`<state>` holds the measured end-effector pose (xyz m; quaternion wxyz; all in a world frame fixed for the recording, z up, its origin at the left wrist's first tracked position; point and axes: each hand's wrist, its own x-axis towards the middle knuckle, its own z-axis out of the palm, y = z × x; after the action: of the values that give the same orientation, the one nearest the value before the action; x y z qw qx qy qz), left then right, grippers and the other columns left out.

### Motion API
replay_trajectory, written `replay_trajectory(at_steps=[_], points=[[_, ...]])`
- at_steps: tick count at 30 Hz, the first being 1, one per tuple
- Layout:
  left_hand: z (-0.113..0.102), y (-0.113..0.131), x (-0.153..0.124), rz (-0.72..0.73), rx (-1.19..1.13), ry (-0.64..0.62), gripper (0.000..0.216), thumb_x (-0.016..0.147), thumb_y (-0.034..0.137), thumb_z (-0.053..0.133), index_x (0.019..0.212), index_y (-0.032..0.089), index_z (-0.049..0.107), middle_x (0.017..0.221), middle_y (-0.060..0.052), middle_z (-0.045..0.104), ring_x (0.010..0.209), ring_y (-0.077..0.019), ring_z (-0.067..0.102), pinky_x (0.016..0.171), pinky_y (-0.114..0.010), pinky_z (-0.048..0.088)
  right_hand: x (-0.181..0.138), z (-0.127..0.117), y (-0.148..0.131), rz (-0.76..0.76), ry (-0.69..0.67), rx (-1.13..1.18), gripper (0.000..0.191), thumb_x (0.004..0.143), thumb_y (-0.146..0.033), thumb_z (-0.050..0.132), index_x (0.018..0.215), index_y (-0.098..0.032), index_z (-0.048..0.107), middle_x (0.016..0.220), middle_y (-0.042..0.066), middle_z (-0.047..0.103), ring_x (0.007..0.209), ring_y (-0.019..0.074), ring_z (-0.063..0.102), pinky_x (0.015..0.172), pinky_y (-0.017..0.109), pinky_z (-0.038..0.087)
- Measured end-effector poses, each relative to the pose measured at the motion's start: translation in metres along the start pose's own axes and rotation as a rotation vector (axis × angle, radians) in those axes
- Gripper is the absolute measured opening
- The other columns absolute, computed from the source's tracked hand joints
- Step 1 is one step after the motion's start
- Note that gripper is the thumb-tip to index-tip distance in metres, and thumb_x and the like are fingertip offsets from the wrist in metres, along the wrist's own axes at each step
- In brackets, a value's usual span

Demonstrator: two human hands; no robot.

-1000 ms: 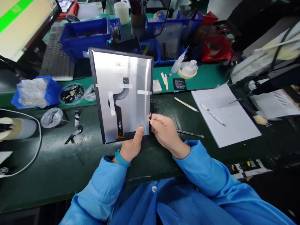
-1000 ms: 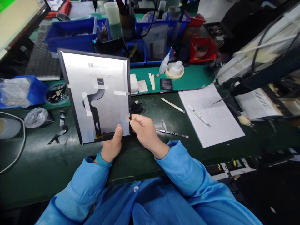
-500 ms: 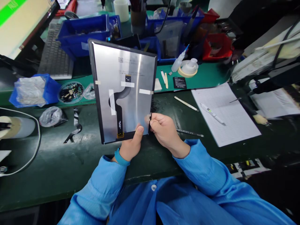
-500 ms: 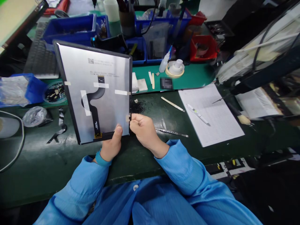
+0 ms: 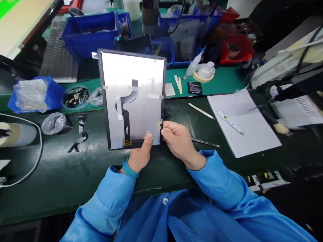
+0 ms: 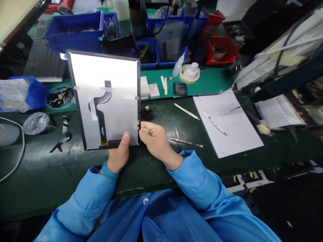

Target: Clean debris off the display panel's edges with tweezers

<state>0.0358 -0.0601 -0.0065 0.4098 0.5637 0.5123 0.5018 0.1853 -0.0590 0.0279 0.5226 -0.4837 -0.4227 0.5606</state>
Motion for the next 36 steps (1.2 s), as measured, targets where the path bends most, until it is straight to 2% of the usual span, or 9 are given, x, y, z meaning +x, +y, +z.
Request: replay_trajectory(at_steps=[7,14,17,21,24,26,28,33,36], points=[[0.002,-0.006,0.001,-0.116,-0.155,-0.017,0.047,0.093,0.055,0.063,0.125,0.022,0.069,0.135,-0.007,0.070,0.139,-0.0237,0.057,0.122,-0.037,0.042,-0.002,-0.001,-0.003,0.016,-0.057,0.053,0.027,0.090,-0.026,0.060,0.108,-0.021,0.078,0.093,0.003,0.076,0.080,0.0170,0.066,0.072,0.029,0.052],[0.000,-0.011,0.001,-0.120,-0.165,-0.036,0.051,0.094,0.057,0.060,0.132,0.023,0.066,0.137,-0.007,0.068,0.141,-0.0243,0.055,0.125,-0.041,0.039,0.001,-0.002,-0.010,0.012,-0.102,0.013,0.027,0.092,-0.028,0.060,0.110,-0.021,0.078,0.096,0.003,0.077,0.083,0.0183,0.070,0.078,0.034,0.057],[-0.003,-0.010,0.005,-0.143,-0.190,-0.008,0.056,0.093,0.059,0.061,0.136,0.024,0.062,0.135,-0.008,0.069,0.138,-0.0255,0.057,0.123,-0.044,0.041,0.003,-0.013,-0.023,0.006,-0.067,-0.162,0.028,0.092,-0.035,0.063,0.109,-0.019,0.077,0.090,0.005,0.078,0.080,0.0199,0.072,0.078,0.038,0.060],[-0.007,-0.007,0.013,-0.153,-0.269,0.053,0.059,0.090,0.059,0.065,0.138,0.025,0.061,0.132,-0.007,0.071,0.135,-0.0253,0.060,0.122,-0.045,0.042,-0.009,-0.052,-0.032,-0.065,0.127,-0.612,0.031,0.086,-0.041,0.072,0.108,-0.020,0.075,0.094,0.008,0.077,0.084,0.0226,0.071,0.082,0.041,0.058],[-0.009,-0.004,0.017,-0.158,-0.346,0.059,0.060,0.089,0.058,0.067,0.139,0.024,0.061,0.131,-0.008,0.072,0.131,-0.0262,0.063,0.119,-0.045,0.047,-0.028,-0.087,-0.021,0.002,0.114,-0.950,0.034,0.079,-0.047,0.079,0.102,-0.022,0.076,0.095,0.009,0.074,0.085,0.0257,0.069,0.079,0.042,0.055],[-0.009,-0.003,0.018,-0.149,-0.407,0.042,0.059,0.089,0.055,0.068,0.140,0.025,0.060,0.134,-0.008,0.070,0.131,-0.0264,0.063,0.118,-0.045,0.048,-0.039,-0.104,-0.010,0.061,0.122,-1.062,0.034,0.077,-0.050,0.078,0.096,-0.022,0.076,0.091,0.009,0.072,0.079,0.0258,0.067,0.073,0.042,0.054],[-0.008,-0.002,0.018,-0.134,-0.479,0.021,0.059,0.089,0.052,0.069,0.141,0.026,0.059,0.138,-0.008,0.068,0.134,-0.0261,0.061,0.119,-0.045,0.046,-0.047,-0.113,-0.001,0.056,0.137,-1.097,0.031,0.082,-0.051,0.070,0.092,-0.022,0.075,0.090,0.009,0.071,0.078,0.0253,0.066,0.072,0.042,0.053],[-0.008,-0.003,0.016,-0.125,-0.548,-0.009,0.063,0.089,0.054,0.069,0.143,0.023,0.058,0.143,-0.010,0.065,0.139,-0.0260,0.057,0.123,-0.045,0.042,-0.050,-0.101,0.003,-0.050,0.166,-1.041,0.033,0.088,-0.053,0.064,0.083,-0.022,0.073,0.090,0.010,0.073,0.083,0.0269,0.068,0.079,0.043,0.053],[-0.008,-0.007,0.016,-0.106,-0.513,-0.031,0.065,0.089,0.058,0.066,0.143,0.022,0.057,0.143,-0.011,0.064,0.139,-0.0254,0.057,0.122,-0.044,0.042,-0.046,-0.079,-0.005,-0.122,0.261,-0.849,0.033,0.088,-0.054,0.067,0.089,-0.022,0.072,0.096,0.011,0.076,0.090,0.0267,0.070,0.084,0.043,0.055]])
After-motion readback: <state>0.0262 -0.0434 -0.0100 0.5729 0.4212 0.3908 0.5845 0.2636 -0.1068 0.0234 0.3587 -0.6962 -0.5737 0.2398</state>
